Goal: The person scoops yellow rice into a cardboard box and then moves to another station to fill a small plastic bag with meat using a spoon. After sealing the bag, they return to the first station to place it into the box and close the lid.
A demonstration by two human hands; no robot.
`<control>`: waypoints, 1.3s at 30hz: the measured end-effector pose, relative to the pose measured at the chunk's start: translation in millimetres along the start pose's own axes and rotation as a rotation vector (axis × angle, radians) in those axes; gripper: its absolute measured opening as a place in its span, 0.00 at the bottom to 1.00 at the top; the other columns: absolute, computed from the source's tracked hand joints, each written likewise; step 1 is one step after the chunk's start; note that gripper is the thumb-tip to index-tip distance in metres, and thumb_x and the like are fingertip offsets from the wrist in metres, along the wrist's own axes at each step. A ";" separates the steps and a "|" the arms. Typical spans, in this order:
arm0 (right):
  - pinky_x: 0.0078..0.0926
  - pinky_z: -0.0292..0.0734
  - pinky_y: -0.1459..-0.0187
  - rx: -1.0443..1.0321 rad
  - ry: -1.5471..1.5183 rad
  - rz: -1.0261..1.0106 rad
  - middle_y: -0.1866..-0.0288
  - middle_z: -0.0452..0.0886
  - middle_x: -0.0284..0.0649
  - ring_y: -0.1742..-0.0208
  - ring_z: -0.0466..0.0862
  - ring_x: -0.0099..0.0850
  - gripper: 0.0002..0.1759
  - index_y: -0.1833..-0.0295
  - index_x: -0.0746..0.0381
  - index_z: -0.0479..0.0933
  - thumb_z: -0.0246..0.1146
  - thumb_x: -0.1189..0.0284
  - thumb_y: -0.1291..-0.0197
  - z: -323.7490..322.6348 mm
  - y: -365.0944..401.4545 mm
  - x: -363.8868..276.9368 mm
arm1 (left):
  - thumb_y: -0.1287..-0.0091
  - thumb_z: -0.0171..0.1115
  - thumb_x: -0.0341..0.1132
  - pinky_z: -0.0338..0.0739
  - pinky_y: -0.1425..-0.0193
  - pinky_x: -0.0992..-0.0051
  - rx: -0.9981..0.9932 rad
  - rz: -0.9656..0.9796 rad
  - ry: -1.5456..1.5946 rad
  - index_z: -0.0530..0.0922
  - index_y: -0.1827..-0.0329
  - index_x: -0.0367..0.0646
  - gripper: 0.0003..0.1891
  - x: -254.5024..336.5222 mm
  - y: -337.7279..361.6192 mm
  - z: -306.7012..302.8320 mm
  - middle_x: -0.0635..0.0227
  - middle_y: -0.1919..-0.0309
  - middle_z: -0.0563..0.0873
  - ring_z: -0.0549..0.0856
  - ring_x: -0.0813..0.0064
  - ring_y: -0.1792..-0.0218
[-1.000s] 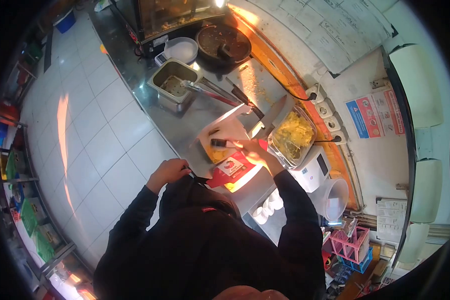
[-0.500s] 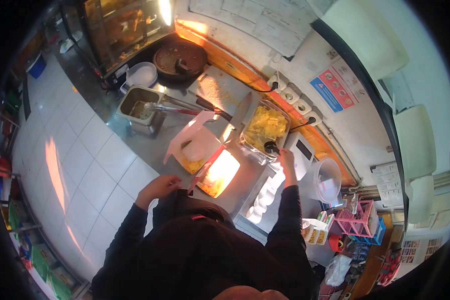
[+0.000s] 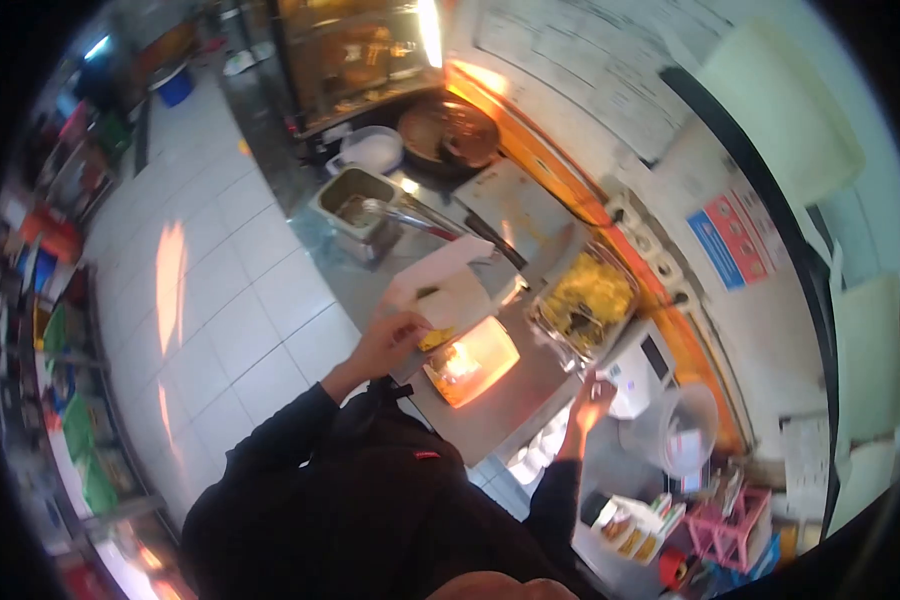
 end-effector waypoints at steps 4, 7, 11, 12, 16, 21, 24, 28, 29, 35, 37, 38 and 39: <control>0.28 0.67 0.57 -0.187 0.242 0.019 0.70 0.71 0.39 0.66 0.69 0.30 0.17 0.73 0.64 0.69 0.65 0.67 0.36 2.5 61.0 23.0 | 0.31 0.60 0.32 0.75 0.64 0.79 0.066 -0.105 -0.028 0.82 0.54 0.40 0.07 0.0 37.0 -12.8 0.71 0.71 0.83 0.79 0.84 0.71; 0.30 0.68 0.61 -0.065 -0.293 0.052 0.72 0.69 0.37 0.69 0.69 0.31 0.18 0.71 0.64 0.67 0.59 0.64 0.31 35.0 116.8 -47.9 | 0.30 0.60 0.32 0.76 0.65 0.79 0.115 -0.159 -0.022 0.82 0.53 0.40 0.08 -19.7 60.5 -39.4 0.71 0.72 0.83 0.79 0.83 0.73; 0.33 0.70 0.59 -0.222 -0.332 -0.466 0.67 0.72 0.40 0.65 0.73 0.33 0.12 0.68 0.64 0.69 0.55 0.69 0.32 81.1 170.3 -180.5 | 0.30 0.59 0.31 0.75 0.65 0.80 0.223 -0.183 0.002 0.81 0.51 0.40 0.08 -41.9 73.3 -101.1 0.71 0.72 0.83 0.79 0.84 0.73; 0.33 0.70 0.58 -0.278 -0.453 -0.537 0.66 0.72 0.41 0.63 0.74 0.34 0.10 0.68 0.63 0.69 0.54 0.70 0.33 98.6 186.2 -210.7 | 0.30 0.59 0.31 0.75 0.65 0.80 0.267 -0.170 0.014 0.81 0.51 0.40 0.08 -43.0 74.6 -120.1 0.71 0.72 0.83 0.80 0.84 0.73; 0.34 0.73 0.60 -0.580 -0.668 -0.657 0.65 0.76 0.41 0.64 0.76 0.35 0.09 0.62 0.64 0.72 0.58 0.69 0.37 194.7 263.3 -297.0 | 0.31 0.60 0.31 0.74 0.66 0.81 0.383 -0.077 0.018 0.80 0.50 0.42 0.09 -59.6 86.8 -206.8 0.70 0.72 0.83 0.81 0.84 0.71; 0.24 0.74 0.62 -1.136 -0.649 -0.407 0.65 0.77 0.39 0.68 0.78 0.27 0.13 0.52 0.64 0.73 0.64 0.72 0.40 342.1 381.2 -367.0 | 0.32 0.60 0.29 0.75 0.67 0.81 0.602 -0.255 0.017 0.80 0.49 0.44 0.10 -152.3 159.1 -340.0 0.71 0.71 0.83 0.82 0.84 0.70; 0.26 0.75 0.60 -1.486 -0.432 -0.287 0.63 0.79 0.42 0.65 0.79 0.31 0.17 0.47 0.63 0.73 0.64 0.69 0.39 422.0 456.3 -357.8 | 0.32 0.59 0.27 0.77 0.66 0.81 0.821 -0.351 -0.013 0.79 0.49 0.45 0.10 -169.1 219.7 -422.4 0.73 0.71 0.81 0.81 0.83 0.70; 0.34 0.75 0.47 -1.968 0.195 -0.756 0.54 0.82 0.45 0.52 0.82 0.38 0.26 0.36 0.60 0.72 0.59 0.56 0.34 522.8 550.0 -209.7 | 0.29 0.55 0.31 0.75 0.68 0.80 1.166 -0.315 0.023 0.79 0.50 0.41 0.09 -191.3 286.7 -498.8 0.71 0.72 0.80 0.80 0.82 0.71; 0.40 0.71 0.39 -2.257 0.313 -0.660 0.42 0.79 0.50 0.41 0.78 0.45 0.32 0.31 0.58 0.68 0.54 0.50 0.32 534.5 566.9 -156.3 | 0.29 0.55 0.31 0.75 0.68 0.80 1.167 -0.296 0.015 0.79 0.50 0.41 0.09 -199.6 289.0 -509.2 0.71 0.72 0.80 0.80 0.82 0.71; 0.36 0.63 0.32 -2.316 0.334 -0.179 0.31 0.71 0.47 0.31 0.70 0.43 0.34 0.30 0.56 0.67 0.53 0.46 0.32 589.3 551.3 -96.5 | 0.29 0.55 0.31 0.76 0.67 0.81 0.951 -0.310 0.184 0.78 0.50 0.41 0.09 -260.6 198.0 -542.4 0.70 0.70 0.81 0.81 0.82 0.69; 0.36 0.62 0.32 -2.216 0.222 -0.153 0.30 0.70 0.47 0.30 0.69 0.42 0.33 0.30 0.56 0.68 0.53 0.46 0.32 630.6 552.6 -94.8 | 0.30 0.55 0.29 0.78 0.65 0.80 0.784 -0.263 0.279 0.79 0.50 0.42 0.09 -266.6 135.2 -555.3 0.69 0.70 0.82 0.82 0.81 0.67; 0.36 0.62 0.31 -2.181 0.207 -0.138 0.30 0.70 0.46 0.30 0.69 0.42 0.33 0.30 0.55 0.68 0.53 0.46 0.32 651.9 551.5 -101.6 | 0.30 0.56 0.29 0.79 0.62 0.79 0.673 -0.269 0.249 0.79 0.49 0.41 0.09 -258.2 102.5 -567.8 0.70 0.69 0.82 0.83 0.81 0.65; 0.34 0.59 0.30 -2.203 0.295 -0.033 0.29 0.69 0.45 0.28 0.66 0.39 0.40 0.28 0.55 0.65 0.55 0.40 0.37 671.5 551.9 -100.6 | 0.30 0.57 0.30 0.79 0.61 0.79 0.589 -0.256 0.267 0.79 0.49 0.41 0.09 -258.6 72.4 -578.7 0.69 0.68 0.83 0.84 0.81 0.64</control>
Point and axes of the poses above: each hand's wrist, its own y-axis away from the middle knuckle, its own z-axis out of the palm, x = y × z, the point moved 7 cm from there along -y, towards the middle knuckle
